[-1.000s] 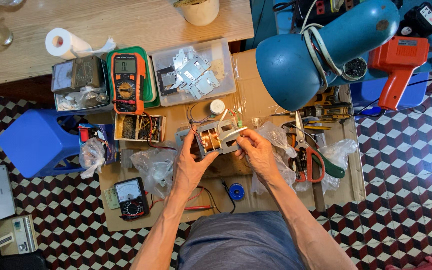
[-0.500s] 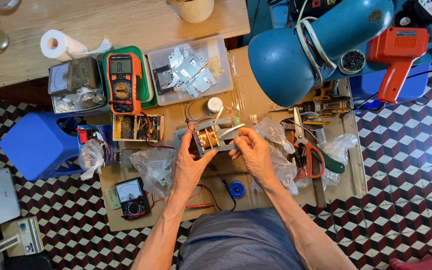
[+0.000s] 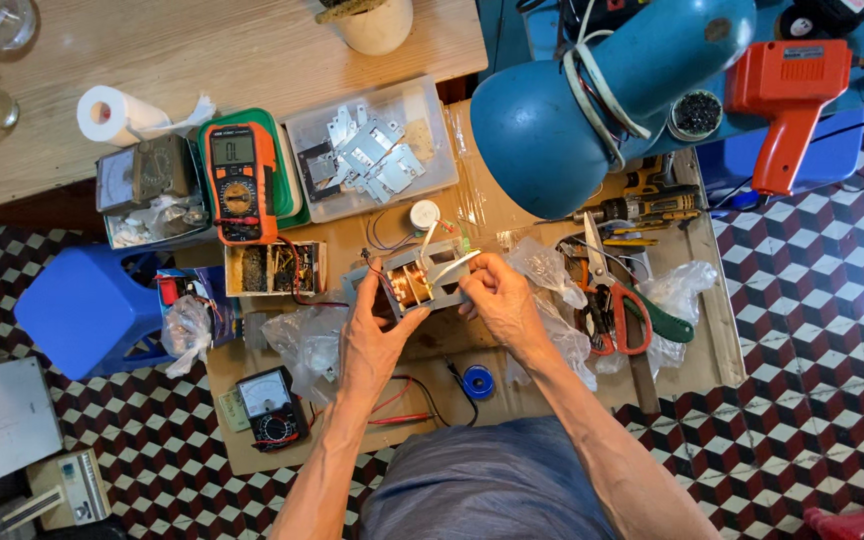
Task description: The person assembles a small electromechanical device by inserting metal laminations into a core with copper windings. They repeatedly pick up laminations from a plastic bag and a container, align them with the core, and press them into place. The person also uses a multimeter to check connections and adjusts wires on the device.
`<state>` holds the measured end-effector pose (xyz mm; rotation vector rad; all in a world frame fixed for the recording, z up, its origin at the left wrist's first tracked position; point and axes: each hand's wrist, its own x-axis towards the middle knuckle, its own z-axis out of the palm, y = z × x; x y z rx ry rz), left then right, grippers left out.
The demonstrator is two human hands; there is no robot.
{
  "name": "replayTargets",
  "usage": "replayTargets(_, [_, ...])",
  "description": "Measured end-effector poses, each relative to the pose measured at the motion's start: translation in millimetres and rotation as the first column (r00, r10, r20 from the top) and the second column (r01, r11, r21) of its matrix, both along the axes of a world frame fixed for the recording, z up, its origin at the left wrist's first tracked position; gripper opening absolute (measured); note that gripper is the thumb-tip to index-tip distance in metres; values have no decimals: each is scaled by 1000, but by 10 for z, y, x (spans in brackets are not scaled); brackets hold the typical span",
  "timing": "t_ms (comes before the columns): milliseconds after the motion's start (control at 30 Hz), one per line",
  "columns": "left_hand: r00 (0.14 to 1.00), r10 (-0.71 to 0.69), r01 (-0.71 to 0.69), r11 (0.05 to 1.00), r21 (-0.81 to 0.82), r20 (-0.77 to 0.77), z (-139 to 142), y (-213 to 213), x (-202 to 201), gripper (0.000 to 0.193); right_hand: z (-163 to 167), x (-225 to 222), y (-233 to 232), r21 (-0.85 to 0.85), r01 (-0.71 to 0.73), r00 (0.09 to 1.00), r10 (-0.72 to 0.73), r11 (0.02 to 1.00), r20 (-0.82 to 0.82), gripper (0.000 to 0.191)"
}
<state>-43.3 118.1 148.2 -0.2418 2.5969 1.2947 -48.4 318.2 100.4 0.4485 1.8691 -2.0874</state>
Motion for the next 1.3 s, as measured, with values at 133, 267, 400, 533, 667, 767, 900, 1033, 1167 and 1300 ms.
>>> replayTargets(133, [1000,-5,5,1000,-3,1,-20,100,-42,93,-109,-34,45,-49,-5,999,7,999,48,18])
replayTargets(267, [995,8,-3,998,-58,98,-11,236,-72,94,-241,-50,38,-28,94,995,-94,995,14,17])
replayTargets(400, [989,12,0,997,-78,149,8,362,-94,94,-277,-6,27,72,157,988,-156,985,-21,22])
replayTargets(533, [997,14,-12,999,-30,80,-89,439,-86,97,-284,-18,111,55,139,990,-139,989,2,17])
replayTargets(667, [988,137,-145,982,123,67,-306,445,23,95,-311,-64,167,-114,121,993,-118,986,31,17])
replayTargets(767, [971,178,-221,924,313,160,-449,419,145,80,-341,-103,164,-125,95,995,-92,988,32,17])
replayTargets(900, [928,278,-357,855,376,249,-489,313,176,64,-374,-134,120,-114,82,997,-80,990,20,19])
replayTargets(1033, [889,357,-422,882,208,288,-384,264,133,51,-376,-158,93,-135,74,997,-77,988,-15,21])
replayTargets(1167, [888,392,-439,878,190,240,-284,314,75,46,-338,-175,98,-108,57,998,-60,993,-22,22])
replayTargets(1300, [843,458,-506,854,124,283,-228,343,-16,45,-284,-217,113,-96,53,998,-50,994,36,24])
